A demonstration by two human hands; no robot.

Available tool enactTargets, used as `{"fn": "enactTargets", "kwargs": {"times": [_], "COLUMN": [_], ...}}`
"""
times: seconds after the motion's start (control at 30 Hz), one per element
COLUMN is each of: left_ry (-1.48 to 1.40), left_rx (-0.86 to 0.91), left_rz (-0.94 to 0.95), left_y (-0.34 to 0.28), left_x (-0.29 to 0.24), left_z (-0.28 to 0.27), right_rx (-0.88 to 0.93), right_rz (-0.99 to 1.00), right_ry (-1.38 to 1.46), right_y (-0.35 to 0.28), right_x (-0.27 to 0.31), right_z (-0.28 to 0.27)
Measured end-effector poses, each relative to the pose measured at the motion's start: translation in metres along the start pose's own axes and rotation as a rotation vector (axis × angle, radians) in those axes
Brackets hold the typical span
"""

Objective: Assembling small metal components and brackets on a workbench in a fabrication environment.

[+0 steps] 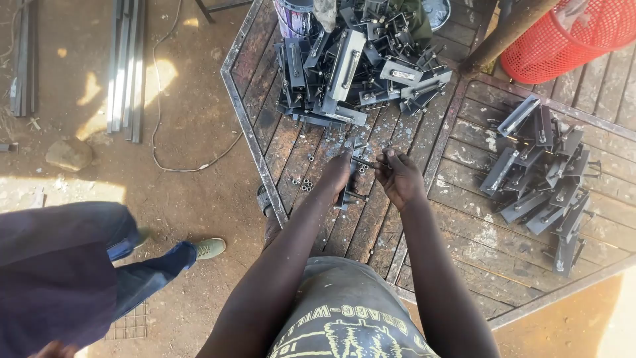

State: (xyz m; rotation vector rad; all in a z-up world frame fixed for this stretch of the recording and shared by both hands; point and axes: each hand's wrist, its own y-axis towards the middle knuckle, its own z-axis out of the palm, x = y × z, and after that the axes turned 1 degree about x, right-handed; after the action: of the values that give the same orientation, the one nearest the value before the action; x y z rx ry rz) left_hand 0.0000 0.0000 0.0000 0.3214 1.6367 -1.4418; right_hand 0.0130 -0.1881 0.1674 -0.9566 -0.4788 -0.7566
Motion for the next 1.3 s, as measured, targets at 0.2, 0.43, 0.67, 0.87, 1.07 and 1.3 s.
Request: {"fn": "enactTargets", "kwargs": {"times": [0.2,0.43,0.67,0.87,1.07,1.3], "left_ry": [0.111,0.199,0.277,0.374,0.430,0.373], "left_rx": [-0.013,0.047,0.057,0.108,0.112,0.106], "left_rz": [-0.004,0.048,0.116,0.157,0.186,0.160], "left_y": [-0.017,-0.053,-0.103,-0.134,-0.140,-0.135], "left_x": [0.006,-0.026,-0.060,-0.073,-0.079,-0.069], "left_z": [0.004,0.009,0.016,0.017,0.019,0.024], "right_rx": [-0.013,-0.018,-0.039,-0.050,-0.067,-0.192], "right_rz": [-0.108,-0.227,-0.393,-0.455,-0.479,-0.499], "right_ry": [-0.188,-0.305,-0.533,-0.706,-0.781,-0.966], "right_y": [-0.006,-0.033,-0.042,-0.063,-0.074,-0.073], "right_x": [0.002,0.013,0.016,0.026,0.031,0.027], "right_z": [0.003,0.029,0.030,0.040,0.043,0.038]}}
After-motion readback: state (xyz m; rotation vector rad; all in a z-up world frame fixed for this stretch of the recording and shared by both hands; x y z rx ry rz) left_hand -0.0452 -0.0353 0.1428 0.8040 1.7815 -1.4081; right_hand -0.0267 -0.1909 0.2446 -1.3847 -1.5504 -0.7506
